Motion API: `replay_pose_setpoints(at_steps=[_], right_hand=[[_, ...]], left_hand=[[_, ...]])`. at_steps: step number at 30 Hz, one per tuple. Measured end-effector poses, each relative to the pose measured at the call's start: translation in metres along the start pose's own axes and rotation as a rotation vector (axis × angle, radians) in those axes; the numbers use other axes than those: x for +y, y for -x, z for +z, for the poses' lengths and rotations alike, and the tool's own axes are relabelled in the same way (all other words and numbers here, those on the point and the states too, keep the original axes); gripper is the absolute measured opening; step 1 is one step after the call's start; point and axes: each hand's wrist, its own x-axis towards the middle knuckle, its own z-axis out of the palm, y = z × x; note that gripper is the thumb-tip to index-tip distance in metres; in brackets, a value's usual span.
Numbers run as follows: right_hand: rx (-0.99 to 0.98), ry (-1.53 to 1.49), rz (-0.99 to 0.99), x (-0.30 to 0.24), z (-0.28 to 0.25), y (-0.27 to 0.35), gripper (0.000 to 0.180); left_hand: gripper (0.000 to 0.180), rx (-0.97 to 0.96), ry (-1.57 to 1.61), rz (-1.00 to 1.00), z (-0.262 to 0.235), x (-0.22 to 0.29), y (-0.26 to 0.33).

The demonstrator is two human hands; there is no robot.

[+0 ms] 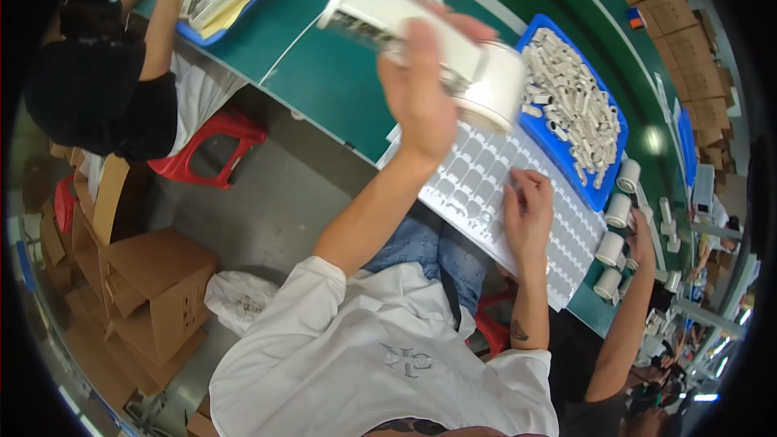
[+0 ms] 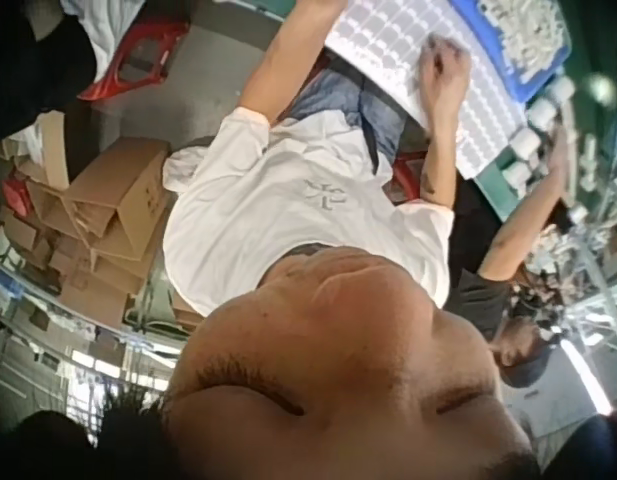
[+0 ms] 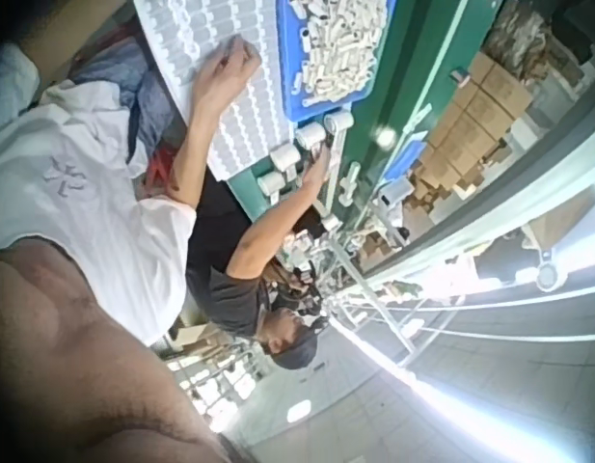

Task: The person repeatedly picks up a white cylindrical device and a small white plastic cap from a blue tray. They insert the cap into the device's port, press it to secure it, and then place the assembled unit onto a green table. This process is repeated continuously throughout the video.

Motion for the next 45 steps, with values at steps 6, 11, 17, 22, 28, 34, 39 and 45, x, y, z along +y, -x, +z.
replay_pose_setpoints(at_steps=[6,11,17,22,28,34,39,45], right_hand=[[0.011,-0.024,-0.006,-0.002,-0.001,-0.003,0.018],[-0.068,-0.065,0.073,-0.003,-0.005,-0.012,0.023],[-0.084,-0.028,0.084,-0.005,-0.006,-0.005,0.023],[-0.134,-0.019,0.121,-0.001,-0.009,-0.022,0.017],[-0.16,0.01,0.079,0.003,-0.011,-0.031,0.014],[-0.145,-0.058,0.13,0.003,-0.011,-0.032,0.014],[-0.151,-0.077,0.184,0.0,-0.01,-0.032,0.013],[-0.186,-0.215,0.104,0.024,-0.019,-0.02,0.016]], left_hand=[[0.038,-0.736,-0.083,-0.005,0.037,0.011,0.0],[0.031,-0.542,-0.105,-0.2,0.009,-0.002,0.022],[0.029,-0.465,-0.085,-0.232,0.008,-0.009,0.041],[0.031,-0.607,-0.213,-0.211,0.0,-0.006,0.043],[0.035,-0.637,-0.234,-0.285,-0.016,-0.005,0.051],[0.035,-0.634,-0.201,-0.367,-0.025,0.002,0.057],[0.035,-0.633,-0.246,-0.437,-0.037,0.004,0.058],[0.033,-0.59,-0.236,-0.432,-0.031,0.0,0.06]])
